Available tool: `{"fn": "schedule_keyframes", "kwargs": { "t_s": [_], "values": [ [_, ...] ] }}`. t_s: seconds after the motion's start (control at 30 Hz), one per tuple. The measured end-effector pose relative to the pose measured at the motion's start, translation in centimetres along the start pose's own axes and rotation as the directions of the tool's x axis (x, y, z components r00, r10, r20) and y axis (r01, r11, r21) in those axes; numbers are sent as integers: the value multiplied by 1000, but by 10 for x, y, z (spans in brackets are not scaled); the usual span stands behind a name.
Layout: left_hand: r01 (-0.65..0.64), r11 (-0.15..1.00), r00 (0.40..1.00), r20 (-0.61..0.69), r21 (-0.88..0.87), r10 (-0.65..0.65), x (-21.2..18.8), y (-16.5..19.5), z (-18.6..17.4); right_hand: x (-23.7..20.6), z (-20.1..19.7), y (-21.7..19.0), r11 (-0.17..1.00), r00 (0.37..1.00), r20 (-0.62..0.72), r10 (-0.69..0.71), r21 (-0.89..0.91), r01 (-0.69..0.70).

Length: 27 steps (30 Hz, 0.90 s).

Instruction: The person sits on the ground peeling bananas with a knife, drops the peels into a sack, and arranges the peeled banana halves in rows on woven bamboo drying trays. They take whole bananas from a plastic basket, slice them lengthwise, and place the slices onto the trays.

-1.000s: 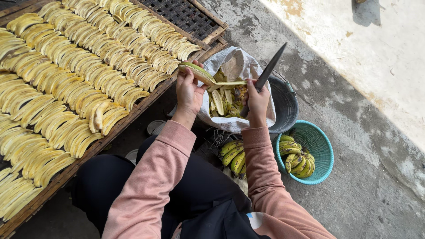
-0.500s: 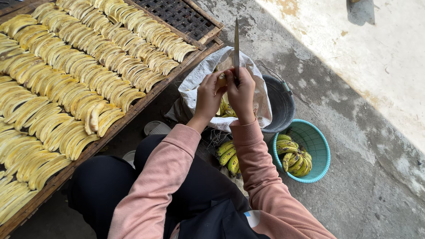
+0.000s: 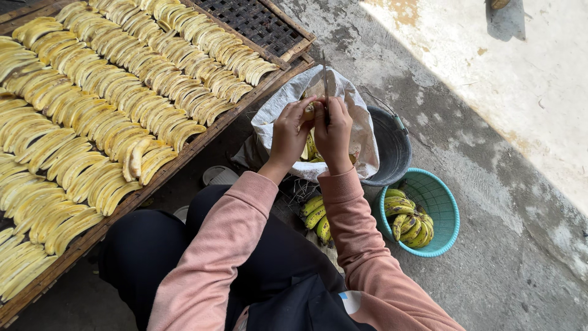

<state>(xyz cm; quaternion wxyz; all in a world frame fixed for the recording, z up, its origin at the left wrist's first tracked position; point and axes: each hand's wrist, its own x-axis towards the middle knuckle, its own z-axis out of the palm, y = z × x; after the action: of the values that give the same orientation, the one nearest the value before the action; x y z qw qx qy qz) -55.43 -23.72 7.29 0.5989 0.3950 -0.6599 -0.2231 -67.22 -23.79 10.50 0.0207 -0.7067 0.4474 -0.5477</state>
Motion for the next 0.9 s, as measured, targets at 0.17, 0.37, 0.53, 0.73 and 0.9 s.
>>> {"fn": "schedule_keyframes", "kwargs": {
  "t_s": [0.17, 0.37, 0.53, 0.73, 0.9],
  "values": [
    [-180, 952, 942, -236, 249, 240, 0, -27, 10, -2, 3, 17, 684, 899, 137, 416, 605, -408],
    [929, 149, 315, 516, -338, -796, -3, -65, 12, -12, 3, 24, 800, 921, 136, 364, 461, -384],
    [859, 100, 433, 609, -501, -664, 3, -73, 2, -26, 3, 20, 923, 968, 171, 184, 309, -230],
    [764, 83, 614, 680, -640, -401, 7, -63, -10, -22, -6, 32, 641, 810, 416, 414, 499, -584],
    [772, 63, 619, 725, -632, -302, 10, -60, -16, -4, -25, 58, 489, 817, 119, 565, 749, -447]
  ]
}}
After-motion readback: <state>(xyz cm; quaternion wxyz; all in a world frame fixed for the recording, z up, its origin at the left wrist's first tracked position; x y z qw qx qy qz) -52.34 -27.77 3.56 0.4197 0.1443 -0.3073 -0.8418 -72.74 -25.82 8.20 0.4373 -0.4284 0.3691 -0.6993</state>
